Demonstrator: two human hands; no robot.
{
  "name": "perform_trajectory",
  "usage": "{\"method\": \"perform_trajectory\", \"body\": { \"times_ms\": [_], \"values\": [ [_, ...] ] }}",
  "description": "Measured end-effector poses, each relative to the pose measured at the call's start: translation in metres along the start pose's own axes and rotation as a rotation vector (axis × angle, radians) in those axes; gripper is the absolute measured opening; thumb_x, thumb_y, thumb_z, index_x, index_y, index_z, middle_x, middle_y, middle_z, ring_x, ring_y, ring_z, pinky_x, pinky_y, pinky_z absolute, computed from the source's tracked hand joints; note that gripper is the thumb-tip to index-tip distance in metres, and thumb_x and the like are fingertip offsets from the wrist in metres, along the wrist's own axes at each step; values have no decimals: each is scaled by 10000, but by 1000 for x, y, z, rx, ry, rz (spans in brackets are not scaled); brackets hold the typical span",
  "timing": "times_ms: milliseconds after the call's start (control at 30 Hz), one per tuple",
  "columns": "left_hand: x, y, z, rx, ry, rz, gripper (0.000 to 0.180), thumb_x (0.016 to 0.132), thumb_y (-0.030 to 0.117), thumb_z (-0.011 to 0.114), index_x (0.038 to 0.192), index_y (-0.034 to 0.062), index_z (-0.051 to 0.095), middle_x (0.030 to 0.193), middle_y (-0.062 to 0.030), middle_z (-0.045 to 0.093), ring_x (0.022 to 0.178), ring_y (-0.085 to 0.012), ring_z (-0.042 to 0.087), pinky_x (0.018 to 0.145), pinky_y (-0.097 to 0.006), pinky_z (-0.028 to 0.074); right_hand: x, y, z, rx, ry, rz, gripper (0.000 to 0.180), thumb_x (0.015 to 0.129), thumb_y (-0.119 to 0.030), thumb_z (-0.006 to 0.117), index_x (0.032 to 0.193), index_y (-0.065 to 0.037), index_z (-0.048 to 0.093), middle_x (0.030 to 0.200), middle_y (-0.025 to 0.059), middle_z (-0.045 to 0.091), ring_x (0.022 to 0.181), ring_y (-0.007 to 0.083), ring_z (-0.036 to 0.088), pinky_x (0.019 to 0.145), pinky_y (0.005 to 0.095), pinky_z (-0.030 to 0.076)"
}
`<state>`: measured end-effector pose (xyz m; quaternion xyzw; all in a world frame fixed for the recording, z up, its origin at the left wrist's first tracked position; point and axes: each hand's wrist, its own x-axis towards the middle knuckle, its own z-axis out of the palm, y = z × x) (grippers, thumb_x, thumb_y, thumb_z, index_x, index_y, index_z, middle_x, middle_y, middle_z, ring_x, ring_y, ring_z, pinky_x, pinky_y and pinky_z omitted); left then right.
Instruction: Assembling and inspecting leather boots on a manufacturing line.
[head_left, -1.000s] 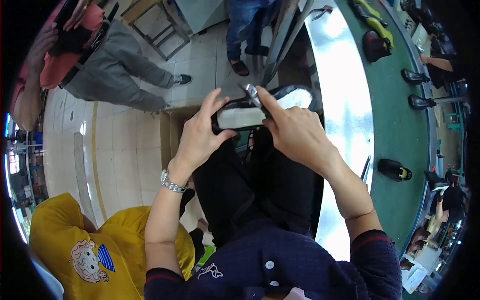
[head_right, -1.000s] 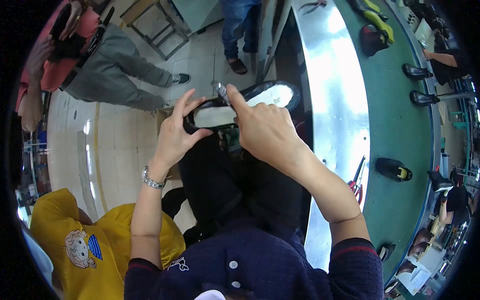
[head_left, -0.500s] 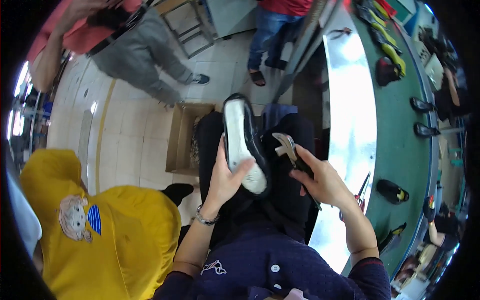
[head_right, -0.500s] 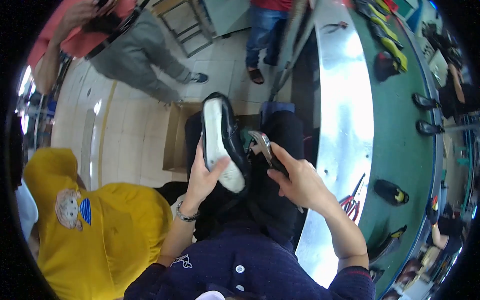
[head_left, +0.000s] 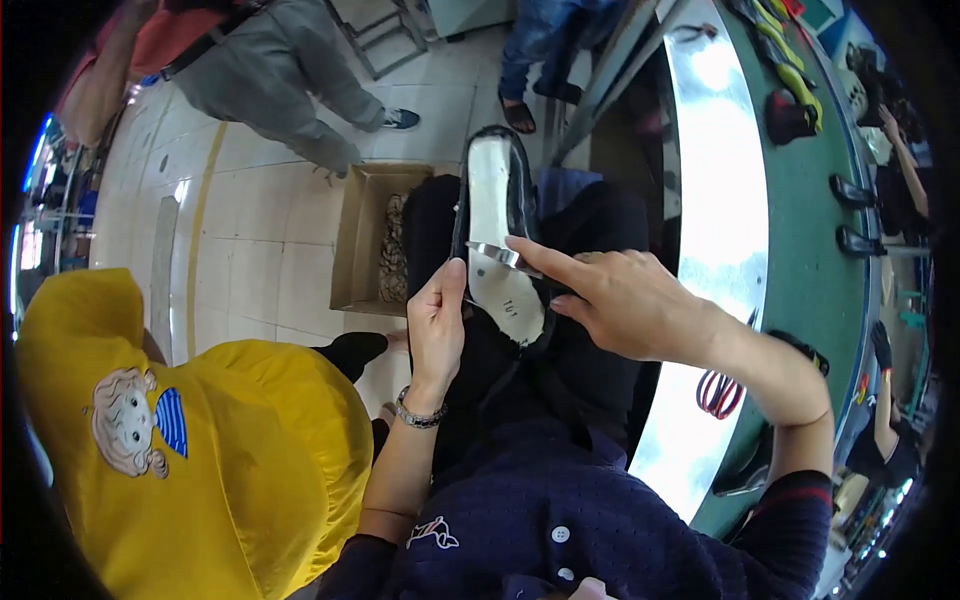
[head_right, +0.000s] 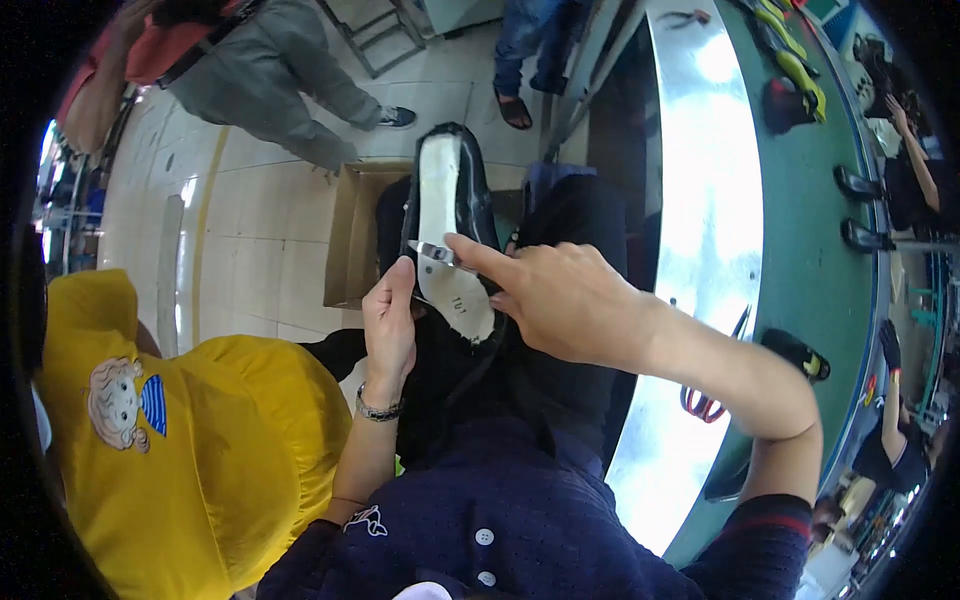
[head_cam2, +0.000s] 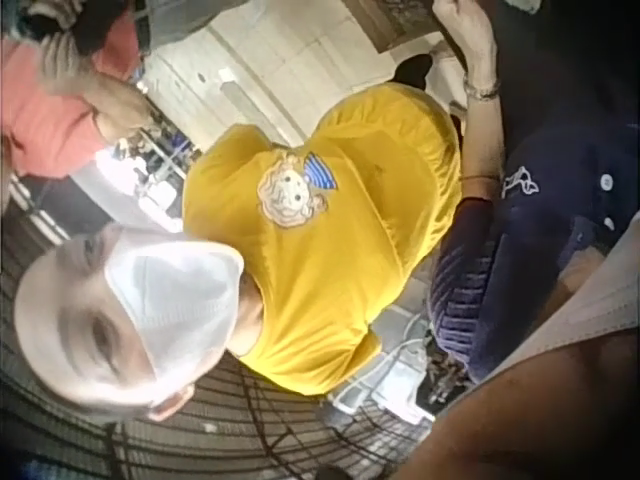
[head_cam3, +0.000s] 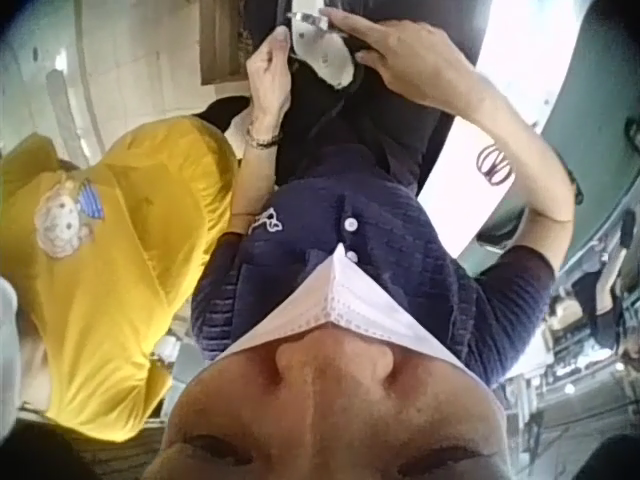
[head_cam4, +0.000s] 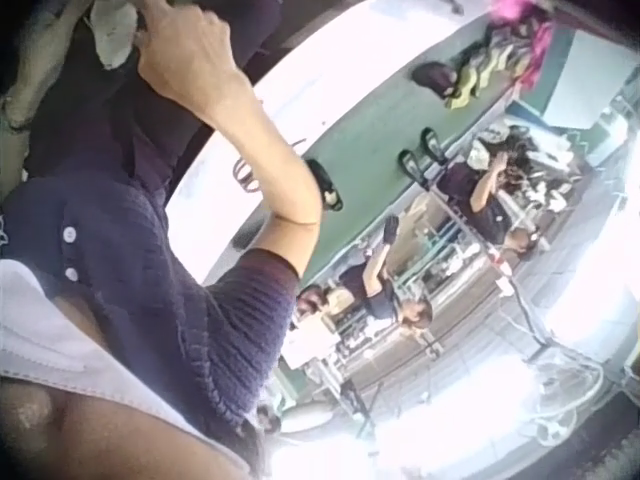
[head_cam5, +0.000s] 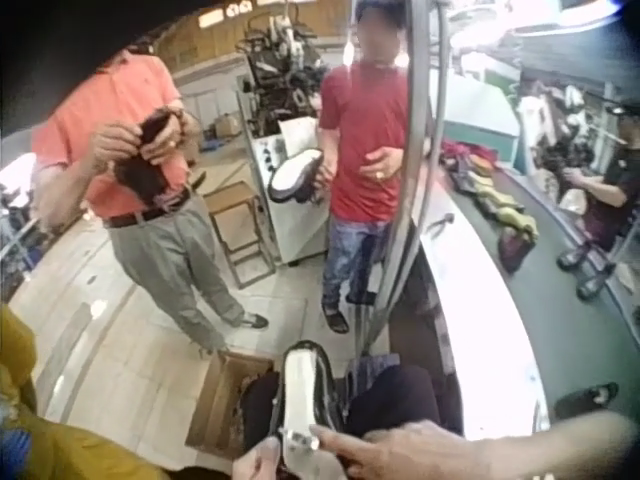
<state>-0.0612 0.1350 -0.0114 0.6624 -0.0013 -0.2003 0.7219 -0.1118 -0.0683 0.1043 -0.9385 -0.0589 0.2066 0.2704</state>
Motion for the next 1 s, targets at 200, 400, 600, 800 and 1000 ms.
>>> {"method": "perform_trajectory", "body": {
  "times_ms": [200, 400, 600, 800, 1000],
  "values": [
    [-7, 10, 5, 703, -55, 289, 208, 975, 155, 569, 1052, -17, 655, 644, -156, 585, 464, -165, 524, 464, -333, 409, 13, -28, -32, -410, -254, -72, 618, 836, -72, 606, 1406, 4, 379, 812, 204, 692, 737, 305, 709, 638, 357, 558],
    [-12, 11, 10, 892, 11, 465, 230, 946, 88, 564, 1128, -37, 631, 725, -169, 670, 619, -299, 680, 547, -366, 508, 17, -19, -20, -288, -165, -150, 782, 756, 23, 562, 1485, -59, 292, 758, 200, 624, 612, 295, 635, 535, 387, 502],
    [0, 7, 8, -491, -349, -390, 613, 976, 164, 517, 1512, 42, 244, 1344, -129, 540, 1135, -191, 601, 915, -320, 503, -1, 9, 1, -315, -114, -37, 917, 773, -1, 587, 1521, -374, 208, 880, 241, 631, 670, 316, 684, 508, 349, 550],
    [20, -30, 15, -1026, -455, -516, 607, 1020, 431, 416, 1533, 172, 220, 1465, -81, 433, 1300, -247, 474, 1092, -434, 369, -4, 20, 8, -322, 43, -122, 918, 750, -38, 621, 1518, -366, 240, 870, 210, 637, 642, 276, 680, 471, 335, 531],
    [25, -2, 31, -765, -289, -469, 623, 1011, 355, 462, 1548, 243, 166, 1504, -72, 382, 1332, -233, 438, 1117, -441, 337, -11, 16, 10, -231, 26, -51, 920, 737, -92, 664, 1526, -318, 250, 809, 183, 631, 581, 267, 663, 450, 320, 519]
  ]
}}
